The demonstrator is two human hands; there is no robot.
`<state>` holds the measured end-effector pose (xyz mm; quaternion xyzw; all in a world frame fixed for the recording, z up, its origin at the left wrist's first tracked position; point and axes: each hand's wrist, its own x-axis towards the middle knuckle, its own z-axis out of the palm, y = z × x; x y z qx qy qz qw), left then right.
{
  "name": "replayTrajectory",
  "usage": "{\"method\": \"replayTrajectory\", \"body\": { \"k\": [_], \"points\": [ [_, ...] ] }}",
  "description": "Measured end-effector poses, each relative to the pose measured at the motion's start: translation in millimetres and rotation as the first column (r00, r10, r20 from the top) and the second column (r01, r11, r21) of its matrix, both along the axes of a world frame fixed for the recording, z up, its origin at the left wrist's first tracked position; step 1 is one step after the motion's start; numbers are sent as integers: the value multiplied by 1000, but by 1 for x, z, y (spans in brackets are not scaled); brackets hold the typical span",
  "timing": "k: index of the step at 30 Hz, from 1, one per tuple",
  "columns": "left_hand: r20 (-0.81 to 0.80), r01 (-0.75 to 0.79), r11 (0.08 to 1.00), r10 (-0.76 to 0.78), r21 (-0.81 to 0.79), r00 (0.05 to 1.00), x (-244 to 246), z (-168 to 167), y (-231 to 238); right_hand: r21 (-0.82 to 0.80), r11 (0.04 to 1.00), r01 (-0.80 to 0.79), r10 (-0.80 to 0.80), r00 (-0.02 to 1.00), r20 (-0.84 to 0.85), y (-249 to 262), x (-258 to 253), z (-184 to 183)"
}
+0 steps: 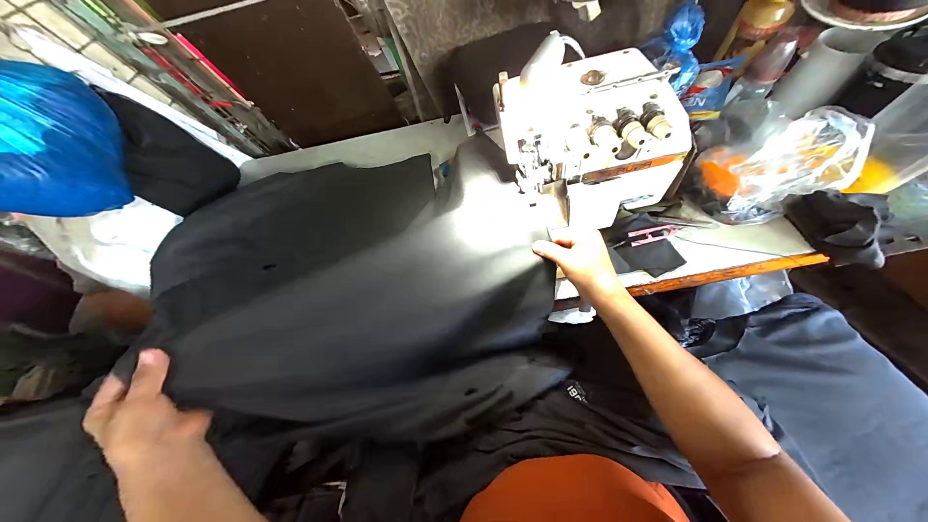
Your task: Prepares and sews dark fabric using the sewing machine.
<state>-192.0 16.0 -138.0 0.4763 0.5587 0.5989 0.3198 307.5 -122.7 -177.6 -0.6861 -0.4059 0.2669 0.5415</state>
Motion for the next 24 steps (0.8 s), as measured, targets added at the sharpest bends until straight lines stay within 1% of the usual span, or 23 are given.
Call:
{"method": "replayTrajectory", "body": {
  "k": [1,2,3,4,5,6,7,8,9,10,11,12,13,14,16,17,18,19,20,21,22,24],
  "points": [
    [-101,-25,999,29,36,994,-5,-4,19,1,1000,19,-19,1000,-21,3,-1,4],
    [-281,-53,998,61,38,958,-6,-13,36,5,999,42,-42,998,-55,5,-3,6],
    [-489,-93,996,89,18,868,-6,-27,50,18,998,66,-64,992,-108,7,-6,5],
    [-660,-170,985,112,-24,742,-3,-45,57,48,995,88,-78,981,-178,8,-10,2],
    [-733,-254,966,140,-47,666,3,-64,57,94,990,103,-75,964,-256,7,-14,-4],
    [-746,-347,938,226,-8,627,13,-79,49,137,986,92,-42,942,-333,2,-20,-12],
    [-698,-436,896,363,80,618,22,-91,39,165,985,53,18,916,-401,-8,-27,-21],
    [-595,-507,849,487,151,639,31,-101,28,177,984,2,78,893,-443,-20,-34,-31],
    [-462,-551,814,566,184,682,40,-110,14,158,986,-48,118,876,-468,-36,-43,-43],
    [-306,-556,808,588,192,749,48,-119,1,132,987,-96,149,864,-481,-54,-53,-56],
    [-139,-519,833,546,191,826,55,-130,-12,118,982,-144,184,857,-482,-69,-61,-72],
    [-34,-450,876,463,174,886,62,-139,-26,96,979,-178,202,850,-486,-83,-67,-87],
    [11,-387,912,390,138,921,68,-146,-40,76,976,-206,217,848,-484,-94,-71,-100],
    [30,-341,938,340,65,940,72,-148,-50,62,972,-227,228,849,-477,-103,-73,-110],
    [92,-231,960,247,-161,965,75,-141,-65,38,968,-247,240,880,-409,-113,-69,-117],
    [99,-127,952,160,-280,982,72,-132,-73,22,968,-248,240,905,-350,-117,-65,-116],
    [64,-34,926,63,-375,996,65,-122,-79,4,969,-249,239,926,-291,-120,-60,-115],
    [7,25,903,-25,-430,1000,56,-109,-83,-18,968,-250,238,940,-246,-124,-56,-110],
    [-50,78,900,-109,-429,993,46,-94,-85,-37,968,-246,233,948,-215,-129,-53,-103],
    [-98,119,916,-168,-382,981,33,-80,-85,-46,971,-235,219,950,-222,-133,-52,-97],
    [-131,146,939,-194,-310,972,19,-67,-83,-52,975,-217,197,946,-258,-136,-53,-92],
    [-141,160,971,-186,-176,972,-11,-50,-75,-67,981,-180,149,934,-324,-138,-53,-90]
  ]
}}
